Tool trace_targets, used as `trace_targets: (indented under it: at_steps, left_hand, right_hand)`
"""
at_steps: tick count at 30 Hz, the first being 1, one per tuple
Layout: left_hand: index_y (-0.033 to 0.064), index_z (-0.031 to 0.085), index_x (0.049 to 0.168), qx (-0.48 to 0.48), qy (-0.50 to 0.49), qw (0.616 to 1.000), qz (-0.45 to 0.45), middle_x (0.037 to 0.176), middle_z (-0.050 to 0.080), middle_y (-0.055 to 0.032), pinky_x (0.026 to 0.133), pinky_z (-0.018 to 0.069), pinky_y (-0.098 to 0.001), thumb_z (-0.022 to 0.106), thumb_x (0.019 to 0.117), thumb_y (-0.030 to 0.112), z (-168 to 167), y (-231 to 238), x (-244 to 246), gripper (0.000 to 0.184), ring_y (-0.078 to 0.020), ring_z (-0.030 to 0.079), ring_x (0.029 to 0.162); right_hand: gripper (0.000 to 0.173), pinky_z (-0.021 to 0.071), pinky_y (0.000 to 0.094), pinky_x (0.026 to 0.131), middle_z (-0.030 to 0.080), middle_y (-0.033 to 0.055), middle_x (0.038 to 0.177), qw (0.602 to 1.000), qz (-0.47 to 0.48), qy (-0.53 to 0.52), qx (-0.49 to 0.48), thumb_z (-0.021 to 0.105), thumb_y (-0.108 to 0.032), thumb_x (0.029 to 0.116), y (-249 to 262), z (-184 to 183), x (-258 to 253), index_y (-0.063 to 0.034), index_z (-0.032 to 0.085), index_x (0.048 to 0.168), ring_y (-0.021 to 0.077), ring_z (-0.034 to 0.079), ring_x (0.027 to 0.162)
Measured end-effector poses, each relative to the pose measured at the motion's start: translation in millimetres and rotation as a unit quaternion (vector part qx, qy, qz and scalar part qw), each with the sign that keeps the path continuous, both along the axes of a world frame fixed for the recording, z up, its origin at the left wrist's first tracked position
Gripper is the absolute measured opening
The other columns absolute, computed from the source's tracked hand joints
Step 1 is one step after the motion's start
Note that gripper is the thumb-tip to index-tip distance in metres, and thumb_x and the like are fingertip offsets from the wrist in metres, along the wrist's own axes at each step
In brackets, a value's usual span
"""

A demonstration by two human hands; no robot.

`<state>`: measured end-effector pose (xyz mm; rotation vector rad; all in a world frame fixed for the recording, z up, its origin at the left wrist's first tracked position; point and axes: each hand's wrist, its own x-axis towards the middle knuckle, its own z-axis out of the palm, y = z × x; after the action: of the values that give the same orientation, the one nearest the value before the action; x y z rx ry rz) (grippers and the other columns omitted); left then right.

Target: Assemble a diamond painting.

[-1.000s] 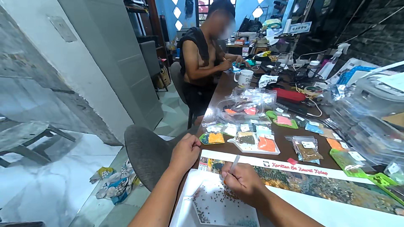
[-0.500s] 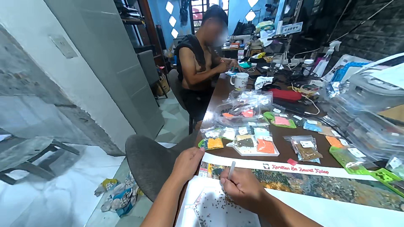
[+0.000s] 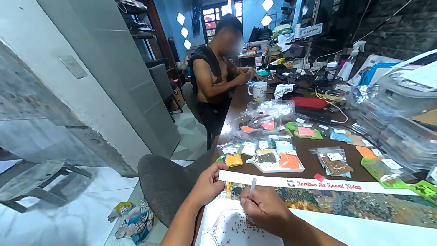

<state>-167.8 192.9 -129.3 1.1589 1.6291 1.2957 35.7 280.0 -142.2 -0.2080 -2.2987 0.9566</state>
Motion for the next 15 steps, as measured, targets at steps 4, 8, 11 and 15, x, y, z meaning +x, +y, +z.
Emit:
trace_targets:
  at_steps: [4, 8, 11, 15]
  left_hand:
    - [0.0045, 0.062, 0.118, -0.008, 0.024, 1.000, -0.006, 0.097, 0.072, -0.0029, 0.075, 0.0574, -0.0252, 0.058, 0.0832, 0.000, -2.0, 0.0, -1.8, 0.036, -0.0069, 0.069, 0.082]
    - [0.0037, 0.060, 0.119, 0.015, 0.004, 1.000, -0.014, 0.096, 0.071, -0.0016, 0.075, 0.0582, -0.0251, 0.057, 0.0819, -0.001, -2.4, -1.4, -2.1, 0.037, -0.0064, 0.069, 0.081]
    - [0.0039, 0.060, 0.118, 0.047, -0.005, 0.999, -0.023, 0.096, 0.071, -0.0006, 0.076, 0.0586, -0.0254, 0.058, 0.0809, -0.001, -5.2, -2.4, -3.0, 0.037, -0.0062, 0.069, 0.082]
    - [0.0059, 0.060, 0.116, 0.066, -0.008, 0.997, -0.025, 0.094, 0.072, 0.0009, 0.076, 0.0584, -0.0250, 0.057, 0.0803, -0.001, -7.6, -3.1, -4.3, 0.036, -0.0058, 0.070, 0.081]
  right_hand:
    - [0.029, 0.0384, 0.0272, 0.049, 0.053, 0.0012, 0.060, 0.998, 0.009, -0.002, -0.055, 0.046, -0.019, 0.0971, 3.3, 0.6, -1.1, -0.0063, 0.063, 0.077, 0.0077, 0.049, 0.053]
    - [0.027, 0.0385, 0.0191, 0.051, 0.054, -0.0045, 0.063, 0.991, 0.010, 0.013, -0.132, 0.046, -0.018, 0.0961, 6.2, 4.5, -2.4, -0.0070, 0.065, 0.080, -0.0010, 0.048, 0.055]
    - [0.025, 0.0375, 0.0150, 0.051, 0.053, -0.0096, 0.063, 0.983, 0.004, 0.014, -0.183, 0.046, -0.018, 0.0951, 5.8, 8.4, -1.7, -0.0094, 0.064, 0.080, -0.0058, 0.046, 0.055]
    - [0.023, 0.0387, 0.0123, 0.052, 0.054, -0.0120, 0.065, 0.971, 0.000, 0.016, -0.237, 0.046, -0.014, 0.0936, 5.3, 13.3, 0.1, -0.0108, 0.064, 0.080, -0.0078, 0.047, 0.056]
